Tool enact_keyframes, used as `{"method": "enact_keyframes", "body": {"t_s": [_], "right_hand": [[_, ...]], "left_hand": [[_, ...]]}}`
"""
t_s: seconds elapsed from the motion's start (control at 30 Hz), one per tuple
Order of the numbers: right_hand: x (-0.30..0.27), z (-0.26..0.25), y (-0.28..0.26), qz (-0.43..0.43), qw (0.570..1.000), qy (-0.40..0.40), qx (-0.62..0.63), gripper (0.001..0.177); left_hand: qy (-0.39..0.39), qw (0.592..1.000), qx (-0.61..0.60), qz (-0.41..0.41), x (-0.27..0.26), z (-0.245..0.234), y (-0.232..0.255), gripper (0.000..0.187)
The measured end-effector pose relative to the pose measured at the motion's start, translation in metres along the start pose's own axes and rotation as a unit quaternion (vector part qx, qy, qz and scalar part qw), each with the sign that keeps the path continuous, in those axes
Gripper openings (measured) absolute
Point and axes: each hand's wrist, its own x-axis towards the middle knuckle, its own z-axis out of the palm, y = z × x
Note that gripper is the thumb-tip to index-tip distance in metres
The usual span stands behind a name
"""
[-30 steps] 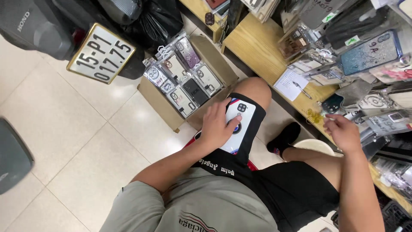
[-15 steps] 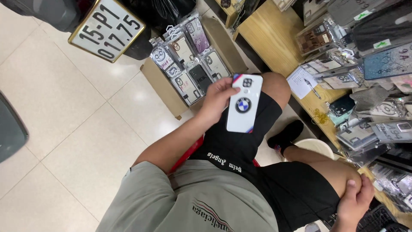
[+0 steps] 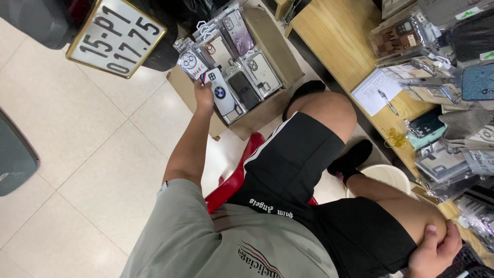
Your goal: Clean phone cases with a cloth, place them into plastic sleeves, and record information on a notepad.
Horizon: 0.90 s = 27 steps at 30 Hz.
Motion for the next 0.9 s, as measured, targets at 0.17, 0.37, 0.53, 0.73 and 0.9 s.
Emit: {"method": "enact_keyframes", "body": {"t_s": [0.17,0.37,0.53,0.73,0.9], "right_hand": [[0.003,0.001,0.000,0.003,1.000,-0.001,-0.017,0.047],[0.013,-0.001,-0.006,0.067,0.997,-0.010,-0.047,0.047],[0.017,0.000,-0.021,0.086,0.995,0.000,-0.051,0.045],[0.020,-0.002,-0.026,0.136,0.990,-0.004,-0.042,0.044],[0.025,0.002,-0.035,0.086,0.996,-0.011,-0.030,0.042]], "left_hand": [[0.048,0.995,0.072,-0.052,0.007,0.022,-0.056,0.014],[0.011,0.993,0.078,-0.088,0.028,0.115,-0.060,0.044],[-0.031,0.996,0.071,-0.040,0.053,0.186,-0.088,0.019],[-0.040,0.948,0.313,-0.051,0.035,0.188,-0.115,0.062],[-0.035,0.957,0.271,-0.096,0.022,0.189,-0.126,0.067]]}}
